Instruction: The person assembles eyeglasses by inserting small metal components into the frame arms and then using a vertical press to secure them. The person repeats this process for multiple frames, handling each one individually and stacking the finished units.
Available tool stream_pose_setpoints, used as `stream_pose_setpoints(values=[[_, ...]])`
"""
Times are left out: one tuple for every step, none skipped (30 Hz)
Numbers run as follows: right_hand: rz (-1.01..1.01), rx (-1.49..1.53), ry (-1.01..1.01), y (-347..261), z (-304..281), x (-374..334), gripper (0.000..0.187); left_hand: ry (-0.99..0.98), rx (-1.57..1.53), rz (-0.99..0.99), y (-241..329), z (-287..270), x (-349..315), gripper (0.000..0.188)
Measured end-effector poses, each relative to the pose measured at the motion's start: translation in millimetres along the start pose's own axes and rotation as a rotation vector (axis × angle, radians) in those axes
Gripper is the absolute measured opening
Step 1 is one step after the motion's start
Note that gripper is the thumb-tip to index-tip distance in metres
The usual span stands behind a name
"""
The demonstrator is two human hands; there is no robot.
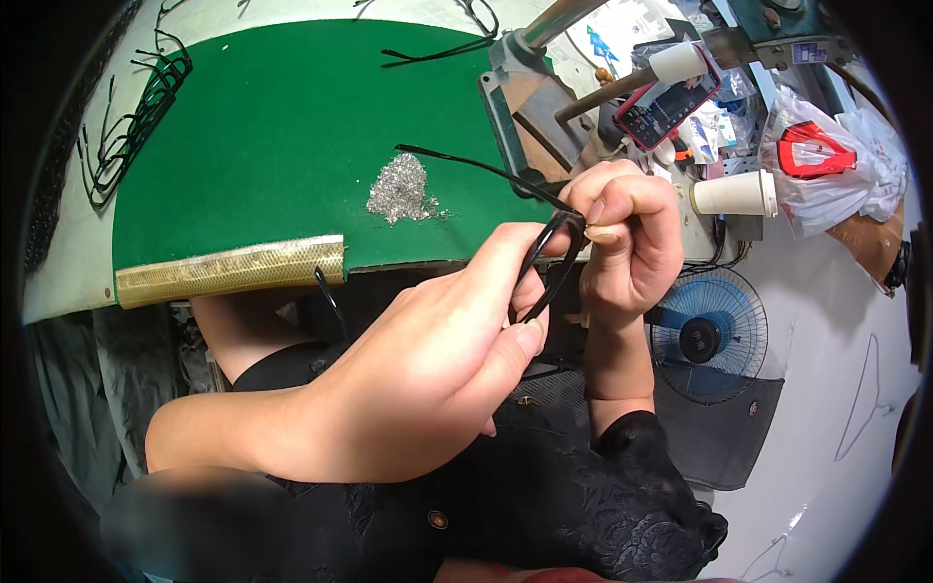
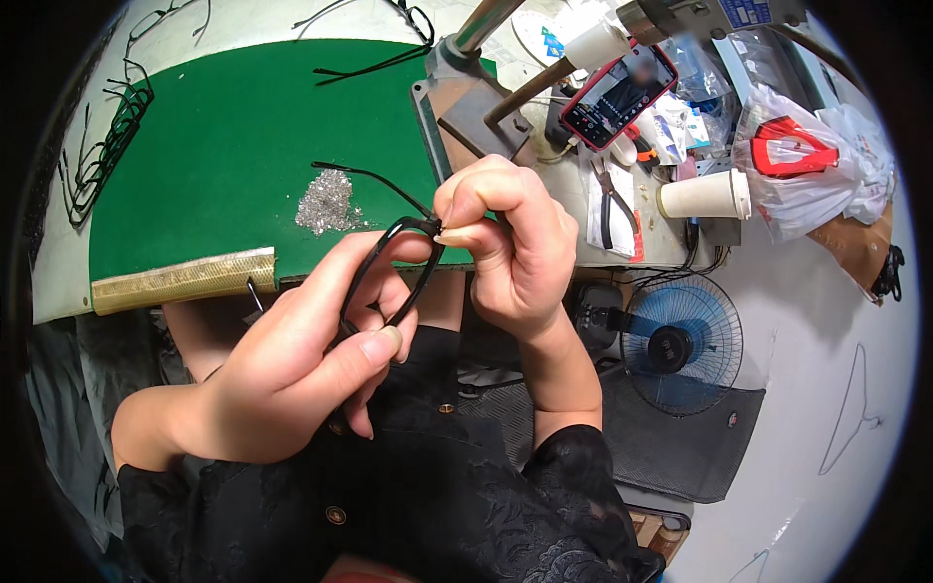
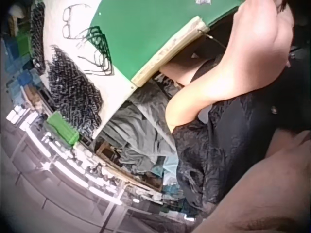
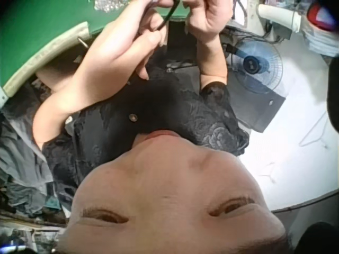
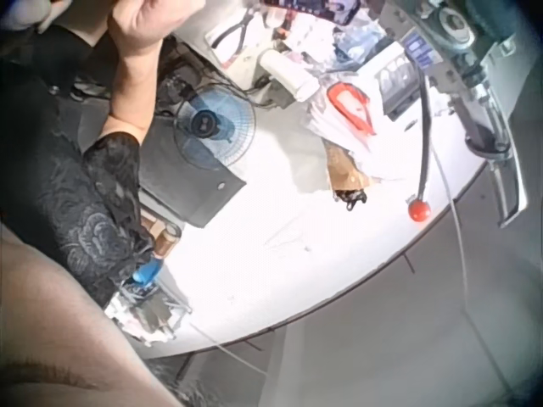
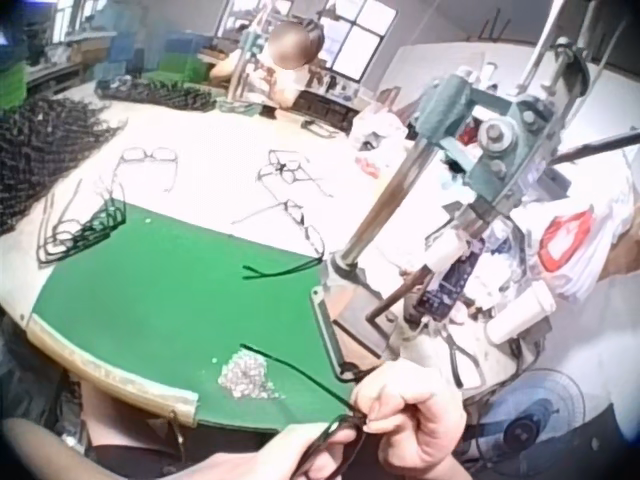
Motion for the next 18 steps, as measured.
stream_pose_setpoints(values=[[0.012,-0.006,-0.001,0.1,1.0,-0.6,0.011,0.001,0.042,0.010,-1.0,-0.2,-0.4,0.049],[0.021,-0.017,0.003,-0.7,0.6,-1.5,0.011,0.001,0.090,0.018,-0.7,0.3,-0.1,0.049],[0.031,-0.027,0.008,-0.7,0.2,-1.8,0.011,0.001,0.138,0.026,-0.4,1.0,0.5,0.049],[0.022,-0.032,0.004,-0.5,0.0,-1.8,0.010,0.000,0.169,0.042,-1.8,1.8,0.2,0.049],[0.013,-0.038,0.002,-0.1,-0.1,-1.7,0.010,-0.007,0.192,0.040,-2.0,1.6,0.3,0.049],[0.005,-0.044,-0.001,0.2,-0.1,-1.7,0.010,-0.013,0.215,0.038,-2.2,1.2,0.5,0.049],[0.027,-0.023,-0.001,0.9,-0.7,-1.8,0.010,-0.018,0.237,0.036,-2.4,0.7,0.5,0.049],[0.048,0.000,-0.001,1.5,-1.1,-2.1,0.011,-0.016,0.245,0.038,-2.7,1.1,0.9,0.048],[0.070,0.023,-0.002,2.2,-1.2,-2.4,0.012,-0.017,0.202,0.015,-2.6,0.9,1.2,0.048],[0.088,0.059,0.005,4.3,-1.7,-3.8,0.013,-0.017,0.158,-0.008,-2.7,0.5,1.3,0.047],[0.104,0.094,0.013,6.8,-2.9,-5.5,0.014,-0.019,0.062,-0.055,-0.1,0.2,2.5,0.047],[0.120,0.129,0.020,8.4,-3.8,-6.2,0.015,-0.022,-0.033,-0.101,1.3,0.2,3.3,0.047],[0.115,0.152,0.019,8.4,-3.6,-5.4,0.016,-0.010,-0.138,-0.098,2.3,-0.2,3.7,0.047],[0.111,0.173,0.019,8.6,-3.3,-4.6,0.017,0.000,-0.245,-0.094,2.8,-0.9,3.7,0.046],[0.106,0.193,0.018,8.7,-3.4,-3.8,0.019,0.010,-0.351,-0.090,3.2,-1.1,4.2,0.046],[0.098,0.198,0.013,8.5,-4.2,-3.3,0.019,0.024,-0.411,-0.097,3.0,-1.5,5.1,0.047],[0.091,0.205,0.006,8.4,-4.8,-2.9,0.019,0.022,-0.422,-0.109,4.1,-1.9,5.4,0.047],[0.085,0.211,-0.002,8.3,-5.3,-2.5,0.019,0.021,-0.433,-0.121,6.5,-2.4,5.7,0.047]])
Point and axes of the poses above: each hand's wrist, its own x-axis towards the middle knuckle, its own z-axis out of the palm, y = z × x, the point moved 3 cm from there along x, towards the middle knuckle, and after that the axes turned 15 degrees about z, right-handed, at the moved point
